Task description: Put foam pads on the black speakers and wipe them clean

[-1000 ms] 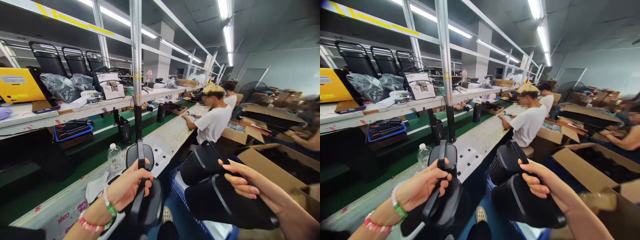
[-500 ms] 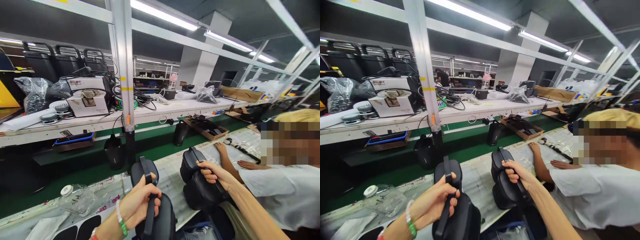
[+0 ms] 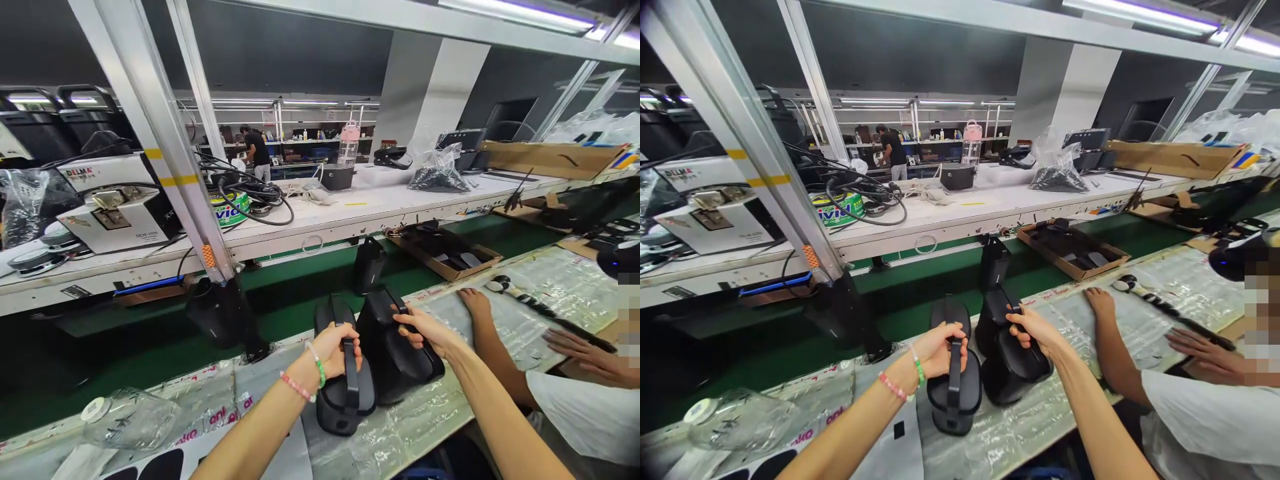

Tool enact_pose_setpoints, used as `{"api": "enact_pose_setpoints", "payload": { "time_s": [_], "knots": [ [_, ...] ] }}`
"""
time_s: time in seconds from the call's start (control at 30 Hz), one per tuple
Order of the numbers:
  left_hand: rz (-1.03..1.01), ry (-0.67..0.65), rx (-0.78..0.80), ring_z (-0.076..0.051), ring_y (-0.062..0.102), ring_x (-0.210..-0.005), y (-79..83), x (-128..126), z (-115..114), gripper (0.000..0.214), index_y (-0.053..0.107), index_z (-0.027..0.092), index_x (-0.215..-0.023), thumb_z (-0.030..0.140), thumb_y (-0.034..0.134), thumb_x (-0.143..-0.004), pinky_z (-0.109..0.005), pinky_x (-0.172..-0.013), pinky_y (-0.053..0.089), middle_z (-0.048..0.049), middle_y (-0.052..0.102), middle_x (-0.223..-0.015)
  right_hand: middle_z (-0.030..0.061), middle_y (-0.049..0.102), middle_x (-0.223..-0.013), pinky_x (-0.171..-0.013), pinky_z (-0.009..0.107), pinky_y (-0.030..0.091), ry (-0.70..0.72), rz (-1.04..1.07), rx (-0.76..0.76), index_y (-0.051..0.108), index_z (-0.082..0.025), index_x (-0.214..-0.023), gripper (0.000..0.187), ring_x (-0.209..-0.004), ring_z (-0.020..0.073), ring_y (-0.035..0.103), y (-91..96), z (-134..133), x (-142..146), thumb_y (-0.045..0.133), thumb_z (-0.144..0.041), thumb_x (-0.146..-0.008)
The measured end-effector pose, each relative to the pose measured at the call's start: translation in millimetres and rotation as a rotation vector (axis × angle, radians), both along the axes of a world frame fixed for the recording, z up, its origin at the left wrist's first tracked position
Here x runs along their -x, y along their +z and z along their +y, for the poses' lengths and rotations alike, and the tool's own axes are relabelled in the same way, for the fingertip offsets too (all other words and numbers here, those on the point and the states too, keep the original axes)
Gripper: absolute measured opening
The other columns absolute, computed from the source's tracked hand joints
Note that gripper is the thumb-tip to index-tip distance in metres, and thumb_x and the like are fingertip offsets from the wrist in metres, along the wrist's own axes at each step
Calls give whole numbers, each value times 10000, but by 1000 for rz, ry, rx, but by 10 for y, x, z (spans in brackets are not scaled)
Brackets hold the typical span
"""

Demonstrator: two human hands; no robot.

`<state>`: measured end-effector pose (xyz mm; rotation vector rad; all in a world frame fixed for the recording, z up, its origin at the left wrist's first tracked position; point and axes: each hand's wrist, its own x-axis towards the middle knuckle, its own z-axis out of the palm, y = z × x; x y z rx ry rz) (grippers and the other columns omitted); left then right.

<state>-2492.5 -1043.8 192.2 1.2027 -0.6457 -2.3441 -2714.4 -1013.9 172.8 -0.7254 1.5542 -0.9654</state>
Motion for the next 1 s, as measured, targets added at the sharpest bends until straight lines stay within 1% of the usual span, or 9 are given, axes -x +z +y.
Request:
{"api": "enact_pose_setpoints", "payload": {
  "time_s": [0.1, 0.27, 0.4, 0.57, 0.7, 0.77, 0.83, 0.93, 1.0],
  "knots": [
    [-5, 4, -72, -99, 474, -470, -35, 235, -93, 141, 459, 168, -745, 92, 566, -695, -252, -509, 429, 5, 502, -615, -66, 473, -497, -325, 124, 195, 13, 8, 1, 290, -160, -1294, 465, -316, 43, 246, 47, 1, 112, 482, -216, -874],
    [23, 70, -38, -83, 455, -462, -26, 487, -66, 208, 424, 215, -799, 82, 550, -700, -229, -505, 403, 57, 457, -611, -69, 472, -501, -332, 140, 202, 23, 24, 16, 303, -148, -1317, 549, -322, 44, 239, 7, 35, 228, 536, -234, -827],
    [56, 47, -16, -97, 472, -465, -10, 551, -3, 240, 416, 223, -823, 78, 548, -683, -242, -509, 409, 55, 464, -602, -69, 477, -499, -337, 151, 224, 33, 117, 17, 349, -139, -1292, 518, -324, 52, 263, -86, 32, 306, 536, -217, -814],
    [70, 18, -51, -121, 538, -519, 4, 616, 46, 292, 411, 223, -878, 102, 573, -667, -267, -553, 436, 39, 512, -648, -49, 507, -481, -346, 185, 309, 43, 414, 9, 420, -123, -1254, 467, -355, 114, 439, -95, 37, 319, 566, -175, -814],
    [64, 36, -78, -104, 499, -487, 23, 681, 97, 209, 397, 210, -793, 100, 537, -683, -252, -526, 409, 42, 472, -610, -85, 418, -437, -317, 200, 242, 65, 577, 14, 486, -128, -1192, 379, -311, 101, 363, -80, 92, 212, 585, -236, -843],
    [55, 81, -67, -85, 453, -461, 19, 704, 129, 222, 369, 214, -750, 81, 528, -672, -229, -502, 376, 64, 421, -580, -102, 358, -412, -308, 213, 224, 99, 610, 8, 474, -133, -1220, 384, -302, 111, 327, -78, 106, 159, 541, -300, -880],
    [56, 113, -58, -80, 429, -451, 0, 708, 158, 233, 364, 220, -750, 78, 532, -674, -219, -493, 365, 75, 400, -570, -99, 367, -425, -320, 223, 248, 118, 652, -6, 436, -128, -1272, 411, -316, 123, 338, -76, 96, 129, 487, -319, -911],
    [77, 88, -70, -96, 463, -477, -35, 653, 193, 165, 407, 211, -766, 123, 540, -724, -238, -515, 406, 51, 463, -602, -16, 533, -566, -417, 256, 369, 122, 777, -24, 486, -107, -1234, 367, -417, 154, 479, -50, 72, 99, 506, -261, -902],
    [93, 59, -82, -114, 505, -523, -49, 580, 218, 83, 445, 187, -757, 168, 525, -768, -265, -554, 447, 11, 511, -642, 106, 623, -780, -604, 330, 462, 101, 897, -20, 555, -78, -1148, 314, -662, 242, 613, 8, 78, 39, 560, -219, -867]
  ]
}}
